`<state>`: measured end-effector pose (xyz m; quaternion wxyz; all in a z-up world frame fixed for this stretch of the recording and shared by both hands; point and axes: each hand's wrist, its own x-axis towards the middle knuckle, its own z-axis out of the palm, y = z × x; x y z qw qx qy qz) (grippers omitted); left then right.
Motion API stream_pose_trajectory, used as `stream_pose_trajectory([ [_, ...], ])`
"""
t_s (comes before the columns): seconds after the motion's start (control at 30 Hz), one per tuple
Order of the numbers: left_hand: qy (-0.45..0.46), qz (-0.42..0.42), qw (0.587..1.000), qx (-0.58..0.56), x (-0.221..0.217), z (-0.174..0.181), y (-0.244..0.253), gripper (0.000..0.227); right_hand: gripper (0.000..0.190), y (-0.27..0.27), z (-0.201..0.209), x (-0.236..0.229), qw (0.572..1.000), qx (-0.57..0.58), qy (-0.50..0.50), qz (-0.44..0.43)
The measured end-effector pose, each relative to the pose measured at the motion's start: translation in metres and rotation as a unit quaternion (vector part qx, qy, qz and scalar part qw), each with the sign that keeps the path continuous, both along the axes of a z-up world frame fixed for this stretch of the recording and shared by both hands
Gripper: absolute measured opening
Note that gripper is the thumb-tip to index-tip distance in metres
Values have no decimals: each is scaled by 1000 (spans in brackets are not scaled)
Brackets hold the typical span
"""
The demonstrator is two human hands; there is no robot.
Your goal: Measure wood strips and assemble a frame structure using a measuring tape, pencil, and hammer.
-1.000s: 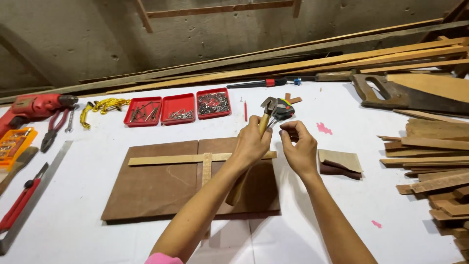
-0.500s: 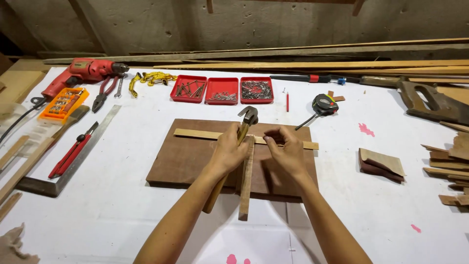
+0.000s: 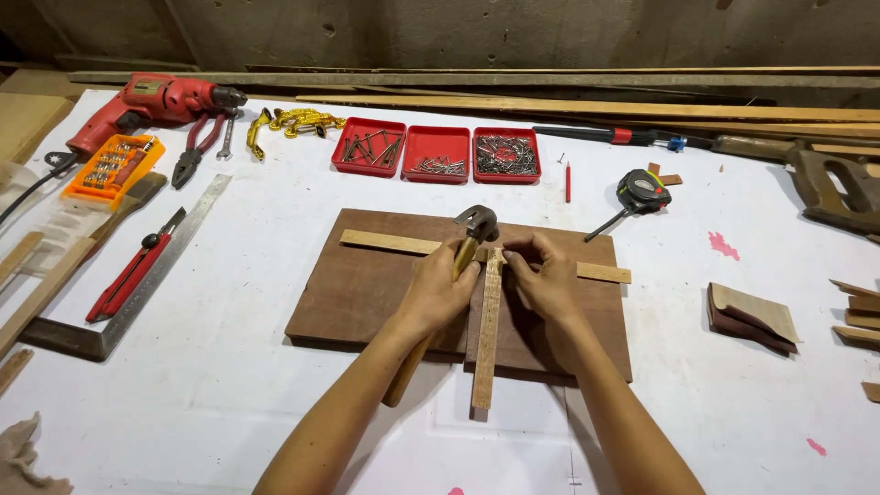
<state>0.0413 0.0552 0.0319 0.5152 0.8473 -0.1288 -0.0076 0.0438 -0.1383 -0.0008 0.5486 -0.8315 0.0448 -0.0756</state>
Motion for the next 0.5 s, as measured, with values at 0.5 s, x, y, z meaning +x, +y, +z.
stream_pose_trajectory([
  [0.5, -9, -27, 1000, 10, 7, -1, 5, 39, 9, 7, 4, 10, 998, -48, 23, -13],
])
